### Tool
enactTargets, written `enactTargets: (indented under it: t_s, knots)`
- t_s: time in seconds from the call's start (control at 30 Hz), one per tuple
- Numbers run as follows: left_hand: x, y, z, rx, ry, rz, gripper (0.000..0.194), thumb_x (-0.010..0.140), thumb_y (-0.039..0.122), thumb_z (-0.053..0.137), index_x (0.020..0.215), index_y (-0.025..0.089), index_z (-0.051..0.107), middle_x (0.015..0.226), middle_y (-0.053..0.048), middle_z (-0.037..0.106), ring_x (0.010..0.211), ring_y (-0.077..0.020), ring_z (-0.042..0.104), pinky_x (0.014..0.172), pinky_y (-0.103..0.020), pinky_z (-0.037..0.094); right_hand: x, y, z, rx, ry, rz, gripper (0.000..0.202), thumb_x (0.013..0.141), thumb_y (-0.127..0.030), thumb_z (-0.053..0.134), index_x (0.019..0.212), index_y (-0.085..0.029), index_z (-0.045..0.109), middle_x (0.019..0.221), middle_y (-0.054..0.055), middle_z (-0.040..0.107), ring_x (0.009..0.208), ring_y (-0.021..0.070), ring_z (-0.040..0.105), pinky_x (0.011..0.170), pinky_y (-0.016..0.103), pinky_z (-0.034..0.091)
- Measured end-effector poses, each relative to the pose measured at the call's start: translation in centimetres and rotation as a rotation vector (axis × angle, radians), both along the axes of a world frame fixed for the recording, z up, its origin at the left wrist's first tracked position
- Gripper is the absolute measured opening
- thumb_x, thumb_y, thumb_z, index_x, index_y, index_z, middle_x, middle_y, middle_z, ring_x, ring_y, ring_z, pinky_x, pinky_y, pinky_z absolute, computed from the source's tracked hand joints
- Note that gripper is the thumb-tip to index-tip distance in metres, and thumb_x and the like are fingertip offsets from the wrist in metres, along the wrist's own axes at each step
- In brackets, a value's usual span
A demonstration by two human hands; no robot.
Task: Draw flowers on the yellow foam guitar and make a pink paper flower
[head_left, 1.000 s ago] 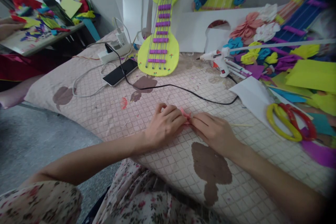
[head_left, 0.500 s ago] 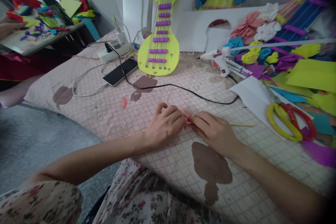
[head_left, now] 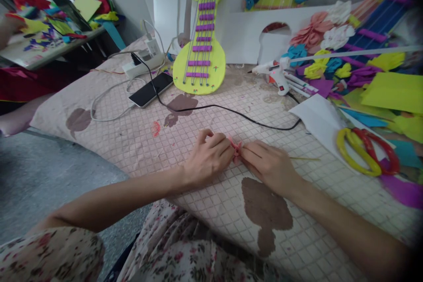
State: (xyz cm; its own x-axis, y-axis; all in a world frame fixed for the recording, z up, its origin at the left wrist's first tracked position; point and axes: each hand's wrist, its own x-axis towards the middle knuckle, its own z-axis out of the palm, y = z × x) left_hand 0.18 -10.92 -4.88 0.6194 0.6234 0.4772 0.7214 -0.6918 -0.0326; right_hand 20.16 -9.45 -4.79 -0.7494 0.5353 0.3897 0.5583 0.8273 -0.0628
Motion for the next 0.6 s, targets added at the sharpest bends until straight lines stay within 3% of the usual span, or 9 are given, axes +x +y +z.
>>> enactTargets:
  t_s: [0.13,0.33,0.6]
  knots:
    - [-0.1,0.0,-0.1,-0.015,0.009,0.001,0.012,0.093,0.020,0.048,0.083,0.016,0.055,0.082,-0.001,0.061,0.087,-0.0174,0.049,0.084,-0.039,0.030,0.0,-0.1,-0.1,-0.039,0.012,-0.030,0.018,0.092,-0.019,0.046,0.086,-0.017,0.063,0.081,0.005,0.064,0.077,0.0173,0.058,0.064,0.029,0.046]
    - [-0.5,-0.1,0.2,-0.056,0.005,0.022,0.012,0.093,0.021,0.048,0.086,0.018,0.057,0.085,-0.001,0.063,0.091,-0.0179,0.050,0.085,-0.039,0.030,0.8,-0.5,-0.3,-0.080,0.081,-0.109,0.019,0.092,-0.025,0.048,0.102,-0.016,0.061,0.095,0.007,0.066,0.085,0.0176,0.061,0.072,0.031,0.050]
    - [-0.6,-0.3,0.5,-0.090,-0.032,0.007,0.012,0.093,0.023,0.048,0.087,0.019,0.057,0.087,0.000,0.064,0.090,-0.0172,0.050,0.084,-0.039,0.029,0.9,-0.8,-0.4,-0.090,0.060,-0.104,0.015,0.091,-0.021,0.048,0.097,-0.016,0.062,0.095,0.007,0.065,0.085,0.0183,0.061,0.071,0.032,0.050]
